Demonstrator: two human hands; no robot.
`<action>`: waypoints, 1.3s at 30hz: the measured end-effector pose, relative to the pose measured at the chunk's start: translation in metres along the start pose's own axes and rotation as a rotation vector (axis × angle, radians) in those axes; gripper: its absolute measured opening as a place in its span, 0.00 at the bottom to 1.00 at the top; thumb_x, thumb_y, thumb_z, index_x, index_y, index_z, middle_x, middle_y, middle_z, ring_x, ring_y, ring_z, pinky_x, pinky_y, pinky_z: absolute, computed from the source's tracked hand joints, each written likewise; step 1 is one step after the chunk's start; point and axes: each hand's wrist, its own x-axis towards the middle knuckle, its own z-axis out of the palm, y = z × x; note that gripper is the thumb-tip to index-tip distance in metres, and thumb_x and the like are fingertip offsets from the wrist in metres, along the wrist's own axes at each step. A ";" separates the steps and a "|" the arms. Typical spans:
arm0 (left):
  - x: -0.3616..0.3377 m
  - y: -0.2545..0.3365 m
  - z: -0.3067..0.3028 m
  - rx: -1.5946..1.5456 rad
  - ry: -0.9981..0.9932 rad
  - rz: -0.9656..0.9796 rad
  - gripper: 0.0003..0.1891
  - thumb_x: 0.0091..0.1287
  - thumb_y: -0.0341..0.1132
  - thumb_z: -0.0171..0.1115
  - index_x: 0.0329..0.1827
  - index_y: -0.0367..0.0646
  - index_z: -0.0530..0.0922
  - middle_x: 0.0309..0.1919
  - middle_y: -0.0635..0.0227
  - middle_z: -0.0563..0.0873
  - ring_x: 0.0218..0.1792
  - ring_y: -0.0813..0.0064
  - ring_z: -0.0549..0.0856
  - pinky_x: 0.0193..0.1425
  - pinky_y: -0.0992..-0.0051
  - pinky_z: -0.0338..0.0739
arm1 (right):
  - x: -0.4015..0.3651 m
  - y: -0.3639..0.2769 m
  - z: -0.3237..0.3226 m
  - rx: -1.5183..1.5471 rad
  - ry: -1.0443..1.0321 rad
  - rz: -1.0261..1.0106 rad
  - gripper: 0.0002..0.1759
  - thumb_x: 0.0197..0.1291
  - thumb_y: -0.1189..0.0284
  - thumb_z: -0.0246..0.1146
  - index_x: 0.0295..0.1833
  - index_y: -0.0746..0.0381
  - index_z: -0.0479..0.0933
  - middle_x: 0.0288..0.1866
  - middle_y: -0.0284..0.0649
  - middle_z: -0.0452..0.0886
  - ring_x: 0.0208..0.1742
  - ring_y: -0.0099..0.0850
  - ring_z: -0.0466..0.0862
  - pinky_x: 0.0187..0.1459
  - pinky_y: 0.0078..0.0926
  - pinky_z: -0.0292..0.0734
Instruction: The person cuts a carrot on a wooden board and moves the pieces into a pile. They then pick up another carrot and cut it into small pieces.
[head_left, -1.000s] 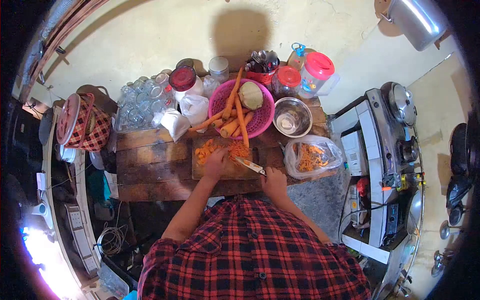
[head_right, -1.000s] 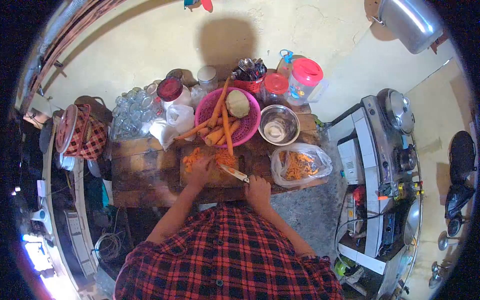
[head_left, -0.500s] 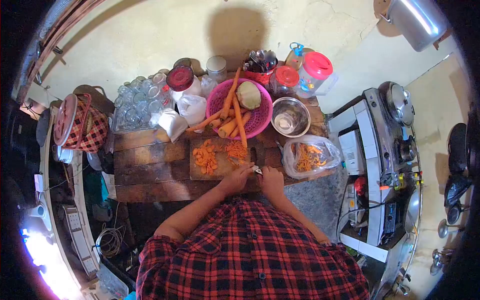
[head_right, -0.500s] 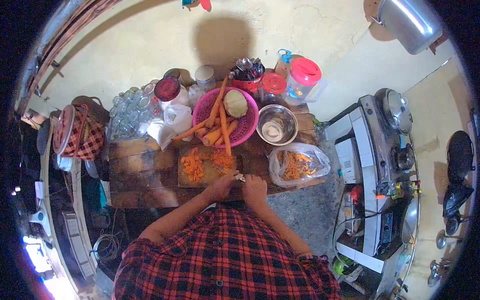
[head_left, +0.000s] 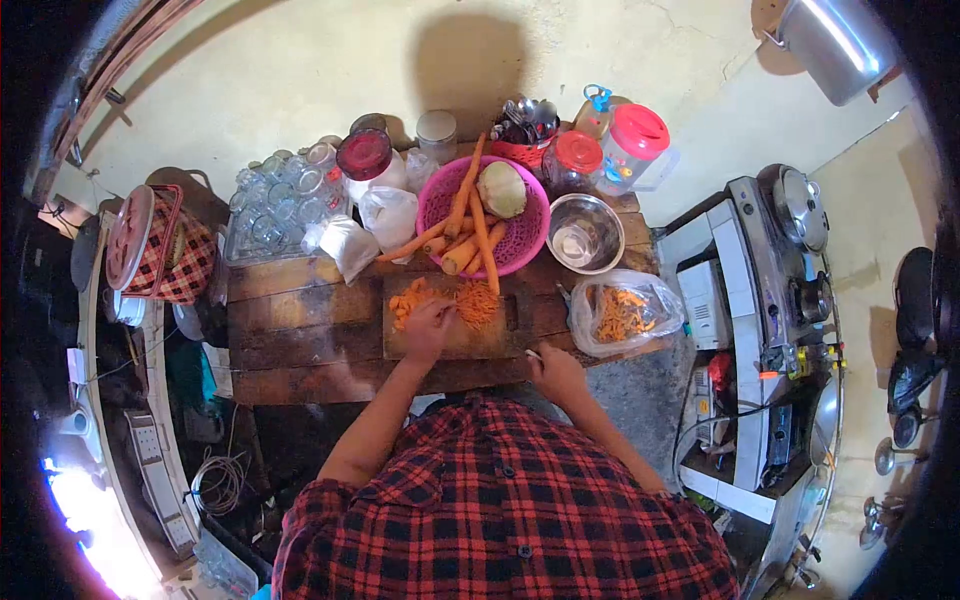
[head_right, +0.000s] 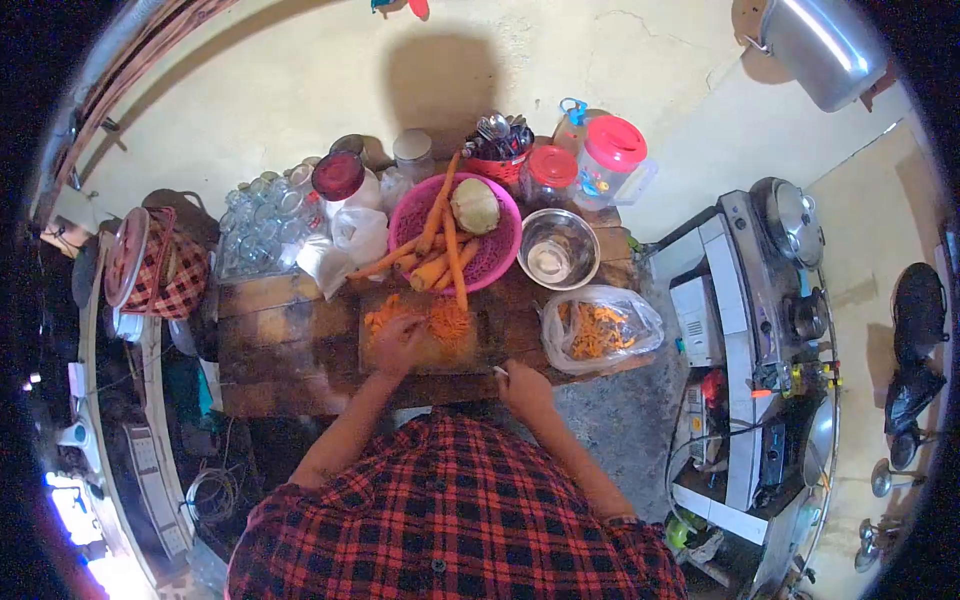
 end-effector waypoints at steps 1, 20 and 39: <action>-0.004 0.005 -0.009 0.017 0.003 -0.023 0.05 0.54 0.26 0.63 0.34 0.38 0.80 0.33 0.59 0.82 0.37 0.60 0.82 0.43 0.68 0.76 | 0.004 -0.001 0.004 0.000 -0.002 -0.005 0.15 0.60 0.61 0.54 0.38 0.64 0.72 0.32 0.54 0.79 0.36 0.53 0.80 0.39 0.52 0.73; -0.062 -0.019 0.012 0.166 -0.349 0.451 0.11 0.53 0.28 0.63 0.40 0.38 0.80 0.43 0.63 0.84 0.50 0.64 0.80 0.50 0.68 0.77 | 0.017 -0.009 0.060 0.004 -0.202 -0.009 0.17 0.65 0.60 0.49 0.42 0.65 0.66 0.29 0.58 0.79 0.33 0.56 0.80 0.34 0.54 0.73; -0.062 -0.018 0.001 0.175 -0.412 0.466 0.16 0.54 0.27 0.60 0.48 0.37 0.78 0.50 0.62 0.81 0.53 0.63 0.79 0.55 0.69 0.76 | 0.022 -0.019 0.075 -0.022 -0.179 -0.004 0.17 0.65 0.60 0.51 0.43 0.66 0.67 0.28 0.56 0.80 0.32 0.54 0.81 0.34 0.52 0.75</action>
